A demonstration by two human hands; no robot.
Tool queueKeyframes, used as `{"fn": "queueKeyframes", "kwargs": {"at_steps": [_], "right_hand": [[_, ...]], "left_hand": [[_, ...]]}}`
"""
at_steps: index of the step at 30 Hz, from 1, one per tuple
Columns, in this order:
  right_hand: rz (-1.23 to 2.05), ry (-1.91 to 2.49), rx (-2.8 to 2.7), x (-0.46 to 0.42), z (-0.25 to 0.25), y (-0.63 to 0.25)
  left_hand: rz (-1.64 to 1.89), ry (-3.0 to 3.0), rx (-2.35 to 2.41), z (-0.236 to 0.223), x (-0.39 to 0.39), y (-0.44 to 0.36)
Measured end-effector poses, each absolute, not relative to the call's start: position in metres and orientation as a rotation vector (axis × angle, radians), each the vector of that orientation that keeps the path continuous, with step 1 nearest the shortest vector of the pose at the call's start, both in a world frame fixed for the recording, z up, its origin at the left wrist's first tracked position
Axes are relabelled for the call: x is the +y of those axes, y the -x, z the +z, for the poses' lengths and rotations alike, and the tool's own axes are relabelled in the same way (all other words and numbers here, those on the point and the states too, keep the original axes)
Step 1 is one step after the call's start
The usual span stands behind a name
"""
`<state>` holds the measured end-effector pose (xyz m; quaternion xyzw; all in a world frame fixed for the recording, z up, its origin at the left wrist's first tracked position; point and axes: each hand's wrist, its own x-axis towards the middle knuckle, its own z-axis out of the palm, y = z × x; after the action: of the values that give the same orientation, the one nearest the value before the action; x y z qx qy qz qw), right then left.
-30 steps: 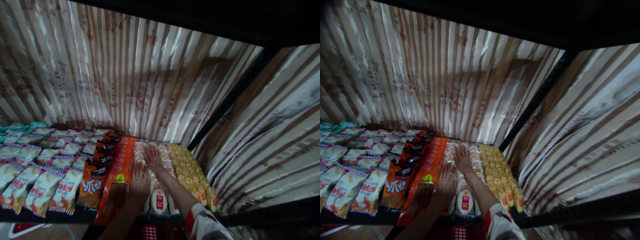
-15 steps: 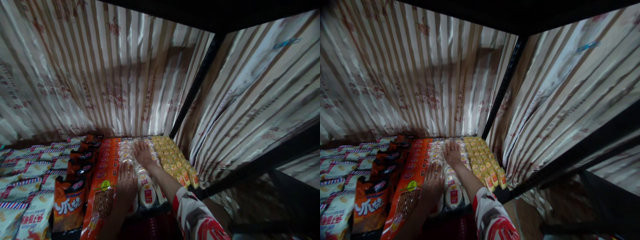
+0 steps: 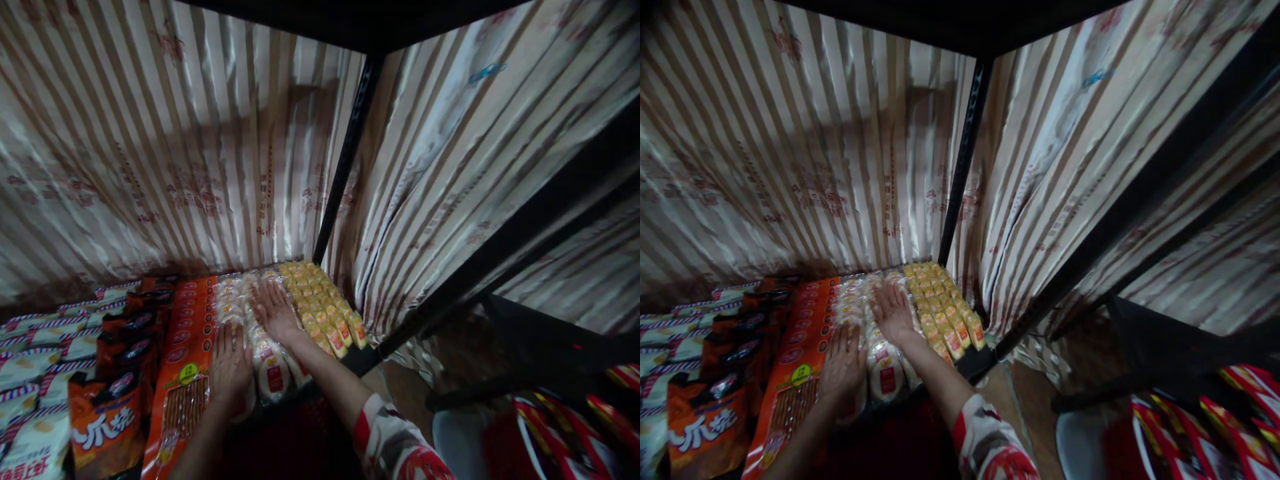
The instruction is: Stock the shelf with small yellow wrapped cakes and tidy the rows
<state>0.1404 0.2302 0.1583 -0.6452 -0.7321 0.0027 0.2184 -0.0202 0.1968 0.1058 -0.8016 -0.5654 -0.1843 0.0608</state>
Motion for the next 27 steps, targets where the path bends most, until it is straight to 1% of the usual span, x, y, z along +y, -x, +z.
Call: {"fn": "queueKeyframes", "kwargs": {"at_steps": [3,8,13,17,21,24,27], "right_hand": [[-0.077,1.685,-1.958,0.179,0.150,-0.152],[-0.192,1.666,-1.673,0.098,0.116,-0.180],[-0.135,1.752,-1.426,0.043,0.096,-0.208],[-0.090,1.753,-1.360,0.023,0.091,-0.223],[-0.038,1.684,-1.360,0.019,0.085,-0.230],[0.036,1.641,-1.389,0.019,0.082,-0.229],[0.072,1.611,-1.396,0.020,0.081,-0.227]], "left_hand": [[-0.511,2.441,-1.705,0.108,0.195,0.021],[-0.469,2.410,-1.693,0.116,0.192,0.022],[-0.508,2.427,-1.688,0.119,0.189,0.021],[-0.563,2.457,-1.669,0.124,0.189,0.020],[-0.703,2.446,-1.640,0.146,0.181,0.011],[-0.781,2.561,-1.611,0.160,0.159,-0.012],[-0.891,2.748,-1.693,0.160,0.127,-0.046]]}}
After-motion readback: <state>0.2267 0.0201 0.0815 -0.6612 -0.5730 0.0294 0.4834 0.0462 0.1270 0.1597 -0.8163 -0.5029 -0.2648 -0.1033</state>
